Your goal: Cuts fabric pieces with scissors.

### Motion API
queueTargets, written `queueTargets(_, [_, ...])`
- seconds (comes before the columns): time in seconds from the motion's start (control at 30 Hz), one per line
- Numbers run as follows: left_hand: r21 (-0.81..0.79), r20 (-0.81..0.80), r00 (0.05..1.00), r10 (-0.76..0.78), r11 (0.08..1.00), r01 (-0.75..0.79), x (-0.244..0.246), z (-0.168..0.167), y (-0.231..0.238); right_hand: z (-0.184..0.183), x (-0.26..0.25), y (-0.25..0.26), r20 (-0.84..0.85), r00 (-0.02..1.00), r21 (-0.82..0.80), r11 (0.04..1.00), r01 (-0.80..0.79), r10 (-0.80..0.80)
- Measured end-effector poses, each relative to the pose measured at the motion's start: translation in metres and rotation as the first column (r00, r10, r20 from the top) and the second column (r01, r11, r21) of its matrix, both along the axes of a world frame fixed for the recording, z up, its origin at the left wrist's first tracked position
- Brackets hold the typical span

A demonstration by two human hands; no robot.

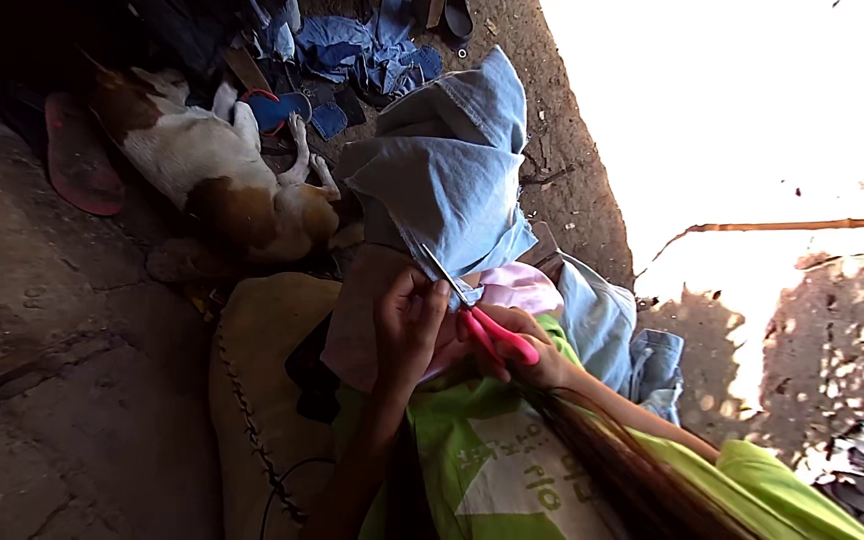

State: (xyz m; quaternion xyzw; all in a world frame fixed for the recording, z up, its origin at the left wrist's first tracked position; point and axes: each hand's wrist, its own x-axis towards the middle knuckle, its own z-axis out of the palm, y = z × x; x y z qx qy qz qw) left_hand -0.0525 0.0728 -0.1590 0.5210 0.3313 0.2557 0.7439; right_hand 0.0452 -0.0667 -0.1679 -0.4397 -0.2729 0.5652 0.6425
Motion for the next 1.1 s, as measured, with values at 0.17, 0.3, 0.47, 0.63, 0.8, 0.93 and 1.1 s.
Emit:
queueTargets(0.17, [0.001, -0.054, 0.998, -0.039, 0.999, 0.039, 0.006, 0.003, 0.006, 0.001, -0.002, -0.006, 0.072, 0.997, -0.02, 1.0, 0.015, -0.014])
queueTargets(0.3, [0.085, -0.015, 0.999, -0.046, 0.995, 0.047, 0.01, -0.006, 0.002, 0.001, 0.0, -0.008, 0.076, 0.997, -0.047, 0.999, 0.016, -0.012])
queueTargets(0.47, [0.09, 0.032, 0.999, 0.01, 0.996, -0.013, 0.011, -0.01, -0.004, 0.001, 0.0, -0.006, 0.05, 0.998, -0.015, 0.999, 0.038, -0.037])
queueTargets(0.63, [0.098, 0.043, 0.999, 0.021, 0.995, -0.025, 0.01, -0.012, -0.005, 0.005, 0.003, -0.008, 0.022, 1.0, -0.042, 0.999, -0.002, 0.003])
queueTargets(0.8, [0.095, 0.06, 0.998, 0.035, 0.995, -0.041, 0.008, -0.014, -0.003, 0.002, 0.003, 0.0, 0.053, 0.999, -0.024, 1.0, 0.009, -0.008])
queueTargets(0.93, [0.156, 0.079, 0.997, 0.011, 0.987, -0.023, 0.007, -0.017, -0.003, 0.002, 0.0, -0.005, 0.057, 0.998, -0.039, 0.999, 0.001, 0.001])
queueTargets(1.1, [0.159, 0.06, 0.998, -0.018, 0.987, 0.008, 0.009, -0.016, -0.001, 0.001, 0.009, 0.001, 0.026, 0.999, -0.051, 0.998, -0.027, 0.028])
